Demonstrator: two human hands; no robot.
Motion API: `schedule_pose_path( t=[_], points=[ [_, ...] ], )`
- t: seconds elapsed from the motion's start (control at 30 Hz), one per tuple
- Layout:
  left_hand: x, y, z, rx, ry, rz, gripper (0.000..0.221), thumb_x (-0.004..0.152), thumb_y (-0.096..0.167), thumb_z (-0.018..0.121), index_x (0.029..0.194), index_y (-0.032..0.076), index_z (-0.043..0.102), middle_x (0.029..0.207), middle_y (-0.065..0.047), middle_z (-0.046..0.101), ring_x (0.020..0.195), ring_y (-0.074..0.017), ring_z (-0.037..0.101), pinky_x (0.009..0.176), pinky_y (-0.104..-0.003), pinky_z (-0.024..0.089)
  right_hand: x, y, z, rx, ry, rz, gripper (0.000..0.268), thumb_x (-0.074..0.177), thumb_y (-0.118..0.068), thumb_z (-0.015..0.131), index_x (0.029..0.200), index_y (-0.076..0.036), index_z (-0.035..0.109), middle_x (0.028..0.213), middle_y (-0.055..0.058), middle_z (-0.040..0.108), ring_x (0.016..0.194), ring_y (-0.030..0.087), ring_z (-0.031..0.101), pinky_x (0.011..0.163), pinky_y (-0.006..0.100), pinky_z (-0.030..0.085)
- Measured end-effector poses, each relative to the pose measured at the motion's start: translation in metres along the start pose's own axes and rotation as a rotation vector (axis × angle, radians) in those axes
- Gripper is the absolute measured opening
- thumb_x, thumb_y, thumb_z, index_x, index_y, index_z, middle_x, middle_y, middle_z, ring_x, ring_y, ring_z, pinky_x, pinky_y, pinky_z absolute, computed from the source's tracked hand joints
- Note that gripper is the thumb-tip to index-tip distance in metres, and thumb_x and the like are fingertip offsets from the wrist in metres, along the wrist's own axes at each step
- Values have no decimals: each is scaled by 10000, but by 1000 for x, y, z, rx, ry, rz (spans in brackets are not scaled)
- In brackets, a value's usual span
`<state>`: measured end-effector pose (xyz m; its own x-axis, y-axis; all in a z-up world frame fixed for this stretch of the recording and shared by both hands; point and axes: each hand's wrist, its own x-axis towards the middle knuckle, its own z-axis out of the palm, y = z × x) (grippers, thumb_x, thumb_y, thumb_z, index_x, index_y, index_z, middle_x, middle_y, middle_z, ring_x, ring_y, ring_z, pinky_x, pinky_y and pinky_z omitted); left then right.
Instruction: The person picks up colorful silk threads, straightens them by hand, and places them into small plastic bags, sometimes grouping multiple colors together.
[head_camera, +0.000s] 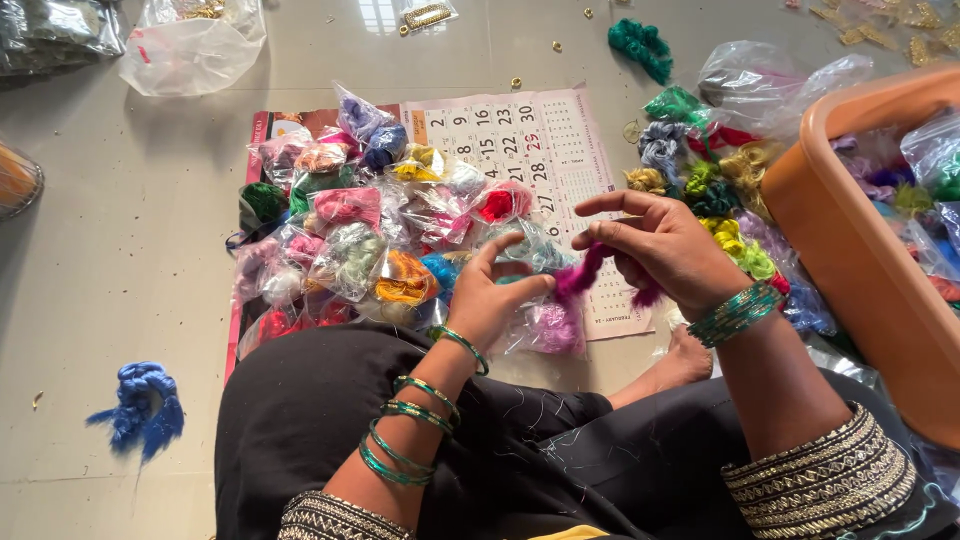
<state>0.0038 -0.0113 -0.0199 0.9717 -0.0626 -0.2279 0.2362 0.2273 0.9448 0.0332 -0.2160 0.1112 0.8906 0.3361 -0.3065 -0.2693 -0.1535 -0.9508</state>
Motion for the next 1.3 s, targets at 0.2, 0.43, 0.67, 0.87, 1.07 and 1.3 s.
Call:
schedule_pose_path(
  t=[0.2,0.43,0.67,0.87,1.07,1.3],
  points=[
    [3,-20,8,130,-204,195,975,635,139,940,1487,88,467,1165,-36,670,1017,-83,655,909,-292,538,-8,-6,6,188,-143,-32,351,980,-120,637,1317,-23,655,1042,78,753,625,16,526,542,172,440],
    [3,-31,2,-120,-496,-170,309,867,148,796,1142,7,783,953,27,763,853,-41,663,753,-191,521,-21,-24,-16,250,-139,-121,421,959,-43,605,1377,-1,586,1259,104,712,818,72,639,756,226,552],
    [2,-6,-23,122,-398,-308,168,931,206,724,1041,95,787,615,93,537,486,-18,435,433,-222,305,2,18,-60,-221,108,-167,444,942,35,571,1385,6,585,1161,105,714,952,146,729,805,276,596],
    [-6,21,-26,-260,-349,-368,254,1024,229,600,963,56,776,491,109,393,390,-18,319,393,-224,265,6,16,-63,-487,307,-213,360,917,-12,671,1277,1,680,987,74,764,801,115,706,693,264,585],
    [15,-27,-34,279,-166,-208,267,954,264,708,1007,25,814,575,58,549,471,-62,480,448,-270,385,1,11,-56,-592,348,-271,246,936,-67,727,1169,9,756,915,73,769,775,103,681,694,253,558],
    [-10,11,-7,748,-85,75,709,651,198,891,1319,161,657,954,-109,756,894,-242,735,808,-370,568,4,13,-31,-225,32,-245,268,955,-17,653,1212,29,709,1051,67,762,969,127,710,893,277,584]
  ],
)
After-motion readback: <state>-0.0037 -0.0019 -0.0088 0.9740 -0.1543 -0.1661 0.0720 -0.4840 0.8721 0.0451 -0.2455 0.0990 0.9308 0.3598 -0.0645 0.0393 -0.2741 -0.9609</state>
